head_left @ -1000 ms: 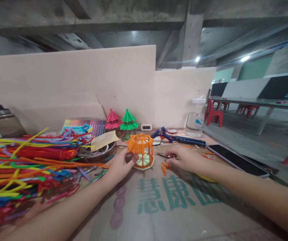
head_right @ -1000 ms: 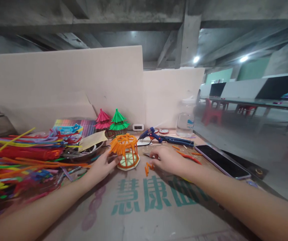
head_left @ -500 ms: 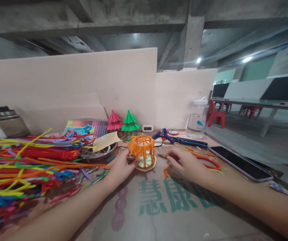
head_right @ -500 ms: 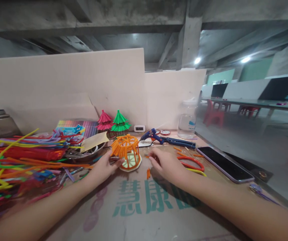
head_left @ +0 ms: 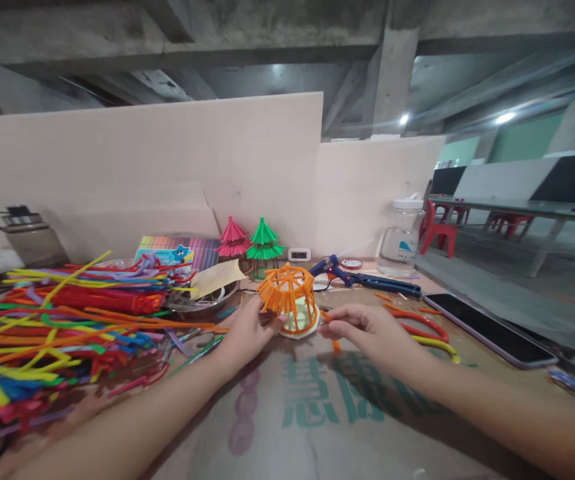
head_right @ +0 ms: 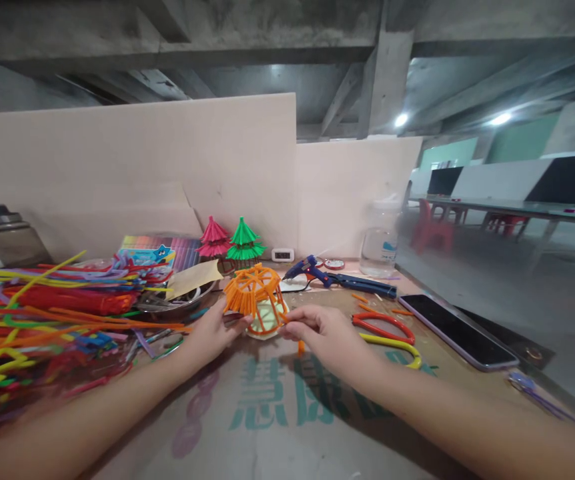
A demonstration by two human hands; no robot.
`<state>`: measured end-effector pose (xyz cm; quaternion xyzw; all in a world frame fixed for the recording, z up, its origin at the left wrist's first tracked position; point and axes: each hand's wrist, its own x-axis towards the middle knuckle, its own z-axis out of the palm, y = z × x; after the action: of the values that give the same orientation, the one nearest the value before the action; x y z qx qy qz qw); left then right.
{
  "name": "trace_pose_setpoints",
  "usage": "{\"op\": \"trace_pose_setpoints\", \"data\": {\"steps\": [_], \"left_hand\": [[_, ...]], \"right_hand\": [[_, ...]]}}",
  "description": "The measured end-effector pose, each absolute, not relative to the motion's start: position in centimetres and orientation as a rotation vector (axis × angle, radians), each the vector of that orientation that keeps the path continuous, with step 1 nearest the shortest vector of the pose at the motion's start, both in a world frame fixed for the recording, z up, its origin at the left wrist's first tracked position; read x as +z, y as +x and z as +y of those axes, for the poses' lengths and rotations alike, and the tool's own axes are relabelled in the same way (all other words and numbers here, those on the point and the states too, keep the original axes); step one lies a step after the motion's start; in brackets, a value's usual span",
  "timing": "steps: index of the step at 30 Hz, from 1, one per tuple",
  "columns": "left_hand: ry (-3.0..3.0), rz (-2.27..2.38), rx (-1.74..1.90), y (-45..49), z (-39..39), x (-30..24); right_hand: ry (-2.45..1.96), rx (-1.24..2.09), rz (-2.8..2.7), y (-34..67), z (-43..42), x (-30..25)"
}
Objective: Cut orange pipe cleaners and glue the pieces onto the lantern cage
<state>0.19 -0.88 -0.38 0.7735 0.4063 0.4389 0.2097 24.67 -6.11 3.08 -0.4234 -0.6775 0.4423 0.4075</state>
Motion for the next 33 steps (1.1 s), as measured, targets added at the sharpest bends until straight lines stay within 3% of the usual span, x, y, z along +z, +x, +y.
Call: {"op": "trace_pose_setpoints", "data": {"steps": [14,33], "left_hand": [[2.227,1.094,1.203,-0.1,-0.7,-0.4],[2.344,1.107,1.187,0.1,-1.2,0.1]], "right_hand": [[-0.864,1.025,-1.582,20.6,-5.9,4.0],[-0.985,0.809,-1.693,20.1,-6.3,3.2]]}}
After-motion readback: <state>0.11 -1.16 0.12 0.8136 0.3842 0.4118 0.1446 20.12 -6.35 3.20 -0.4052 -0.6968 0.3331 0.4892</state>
